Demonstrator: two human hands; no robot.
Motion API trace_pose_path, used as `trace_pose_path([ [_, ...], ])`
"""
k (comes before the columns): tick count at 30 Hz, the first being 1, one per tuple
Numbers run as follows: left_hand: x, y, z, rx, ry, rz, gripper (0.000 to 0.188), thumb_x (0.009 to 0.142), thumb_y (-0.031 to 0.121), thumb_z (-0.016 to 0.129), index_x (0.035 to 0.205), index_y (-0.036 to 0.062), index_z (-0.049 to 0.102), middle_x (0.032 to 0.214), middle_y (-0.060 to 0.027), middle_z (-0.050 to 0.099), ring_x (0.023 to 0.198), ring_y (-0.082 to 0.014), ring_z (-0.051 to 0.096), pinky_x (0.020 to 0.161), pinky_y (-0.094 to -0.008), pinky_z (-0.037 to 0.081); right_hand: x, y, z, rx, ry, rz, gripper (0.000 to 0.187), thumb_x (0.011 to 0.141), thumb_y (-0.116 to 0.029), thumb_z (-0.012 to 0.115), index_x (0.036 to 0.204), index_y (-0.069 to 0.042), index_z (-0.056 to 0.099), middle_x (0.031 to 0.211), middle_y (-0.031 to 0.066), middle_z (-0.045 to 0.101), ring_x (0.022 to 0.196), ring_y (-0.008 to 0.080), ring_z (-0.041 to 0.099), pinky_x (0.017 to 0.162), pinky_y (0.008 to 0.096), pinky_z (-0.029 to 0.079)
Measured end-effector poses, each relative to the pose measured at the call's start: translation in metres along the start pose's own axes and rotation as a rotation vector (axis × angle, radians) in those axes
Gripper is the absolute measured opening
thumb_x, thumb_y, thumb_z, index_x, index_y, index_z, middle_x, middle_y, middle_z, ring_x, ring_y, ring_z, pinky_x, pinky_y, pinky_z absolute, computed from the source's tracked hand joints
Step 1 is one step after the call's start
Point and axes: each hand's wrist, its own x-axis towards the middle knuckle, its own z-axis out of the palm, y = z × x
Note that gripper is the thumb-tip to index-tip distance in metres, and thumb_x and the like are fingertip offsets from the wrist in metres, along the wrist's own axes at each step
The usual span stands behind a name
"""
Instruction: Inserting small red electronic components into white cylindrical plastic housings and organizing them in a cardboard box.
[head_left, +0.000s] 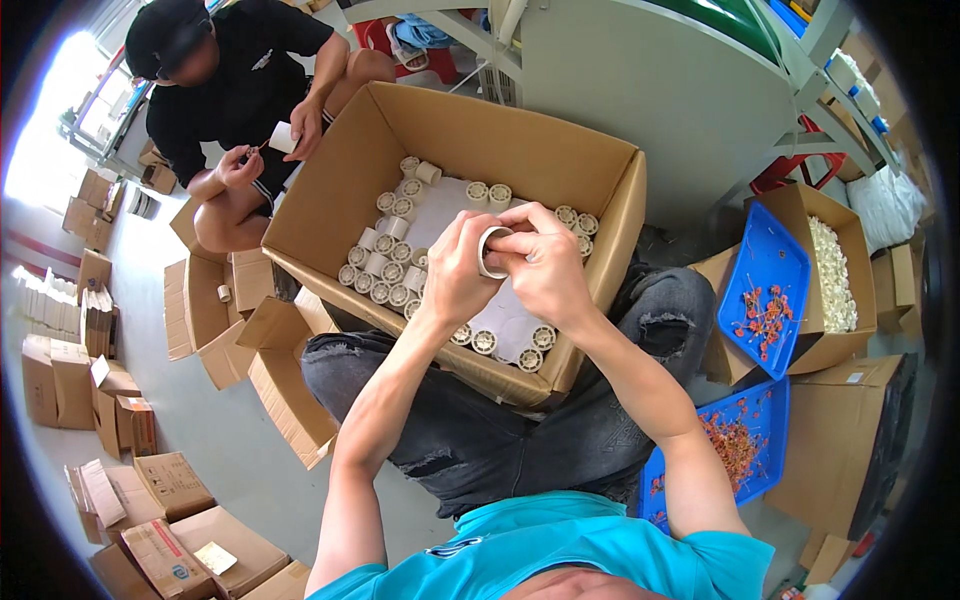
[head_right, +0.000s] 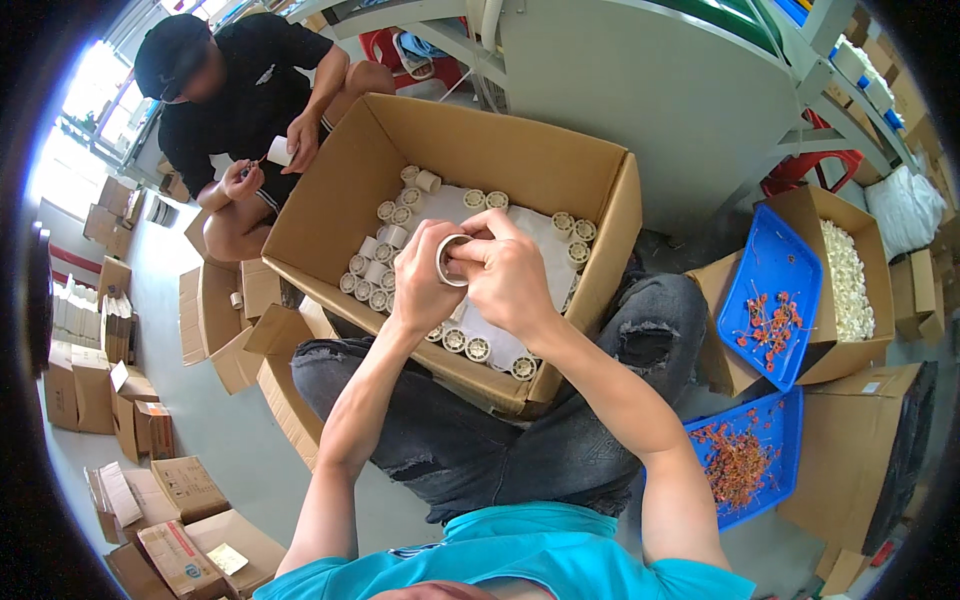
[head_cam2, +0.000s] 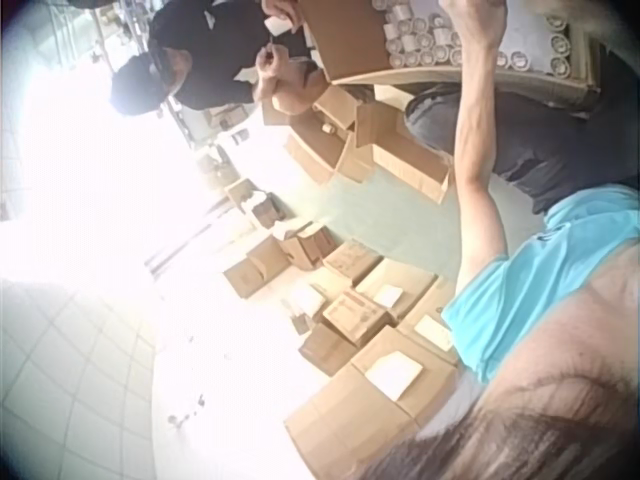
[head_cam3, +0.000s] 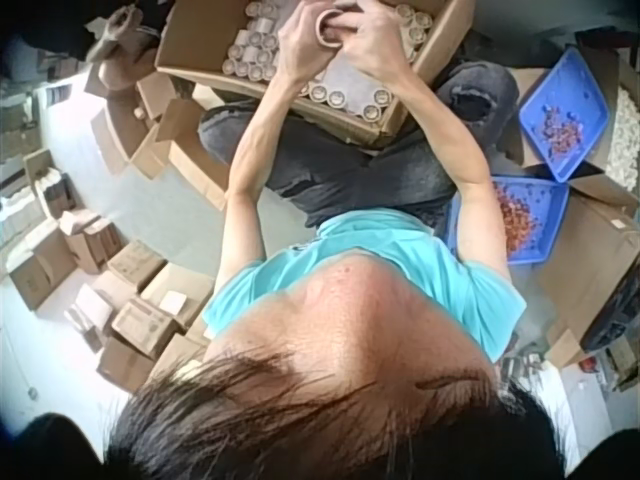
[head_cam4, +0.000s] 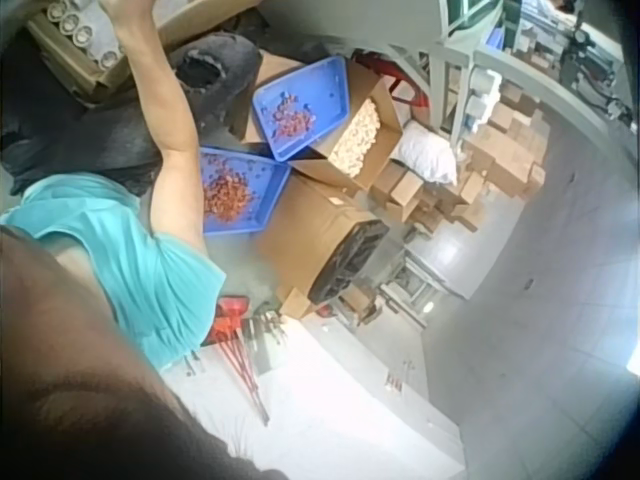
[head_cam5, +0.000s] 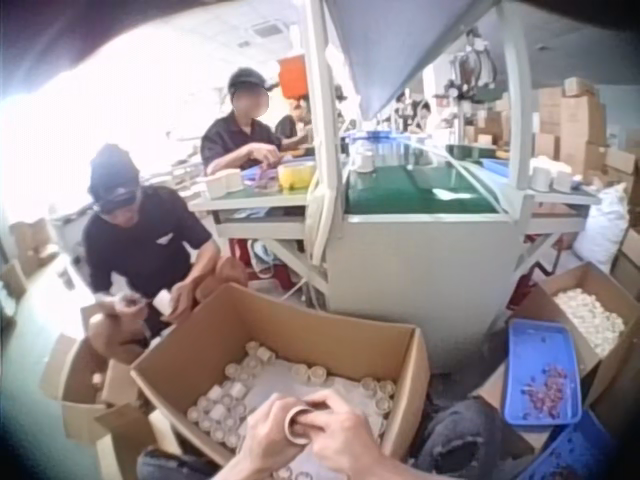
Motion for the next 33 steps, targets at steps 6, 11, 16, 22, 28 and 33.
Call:
trace_pose_path([
  [6, 0.001, 0.003, -0.001, 0.121, 0.045, 0.055, 0.050, 0.061, -0.009, 0.071, 0.107, 0.0024, 0.057, 0.098, -0.0153, 0.062, 0.087, -0.0357, 0.062, 0.074, -0.0421, 0.052, 0.001, -0.003, 0.000, 0.080, 0.045, 0.016, 0.017, 0.074, 0.001, 0.071, 0.089, -0.003, 0.077, 0.103, 0.0122, 0.068, 0.085, 0.0255, 0.068, 0.077, 0.0337, 0.055],
  [11, -0.003, 0.000, 0.000, 0.167, 0.014, 0.079, 0.045, 0.064, -0.004, 0.076, 0.105, 0.0025, 0.057, 0.095, -0.0161, 0.063, 0.082, -0.0352, 0.064, 0.069, -0.0396, 0.053, -0.001, 0.004, -0.001, 0.072, 0.026, -0.008, 0.016, 0.073, 0.000, 0.072, 0.088, -0.003, 0.077, 0.103, 0.0128, 0.068, 0.084, 0.0269, 0.069, 0.077, 0.0347, 0.055],
  [16, -0.003, -0.001, -0.001, 0.105, -0.017, 0.026, 0.045, 0.065, -0.004, 0.076, 0.106, 0.0023, 0.058, 0.097, -0.0161, 0.063, 0.083, -0.0337, 0.065, 0.070, -0.0381, 0.054, 0.001, 0.007, -0.002, 0.029, -0.047, -0.011, 0.016, 0.072, 0.002, 0.074, 0.087, -0.001, 0.076, 0.106, 0.0108, 0.067, 0.087, 0.0240, 0.068, 0.077, 0.0333, 0.055],
  [22, 0.010, 0.003, 0.012, -0.007, 0.006, 0.027, 0.049, 0.063, -0.004, 0.078, 0.108, 0.0030, 0.058, 0.097, -0.0133, 0.063, 0.085, -0.0307, 0.064, 0.074, -0.0373, 0.053, 0.006, -0.004, -0.024, -0.099, -0.032, -0.024, 0.018, 0.075, -0.003, 0.073, 0.093, -0.004, 0.077, 0.108, 0.0121, 0.067, 0.091, 0.0267, 0.067, 0.080, 0.0361, 0.054],
  [28, 0.075, -0.002, 0.004, 0.035, 0.035, -0.071, 0.067, 0.075, 0.011, 0.084, 0.126, 0.0001, 0.041, 0.111, -0.0101, 0.054, 0.103, -0.0208, 0.057, 0.091, -0.0329, 0.048, -0.005, -0.006, -0.126, -0.238, 0.255, -0.052, 0.028, 0.079, -0.007, 0.075, 0.107, -0.004, 0.073, 0.109, 0.0131, 0.068, 0.097, 0.0269, 0.066, 0.085, 0.0338, 0.053],
  [33, 0.198, -0.016, 0.035, 0.020, 0.010, -0.005, 0.062, 0.084, 0.023, 0.080, 0.126, -0.0030, 0.043, 0.114, -0.0108, 0.054, 0.102, -0.0188, 0.057, 0.092, -0.0326, 0.046, -0.063, 0.095, -0.276, -0.497, 0.470, 0.340, 0.027, 0.083, -0.012, 0.071, 0.110, -0.005, 0.073, 0.099, 0.0142, 0.070, 0.086, 0.0217, 0.065, 0.078, 0.0319, 0.052],
])
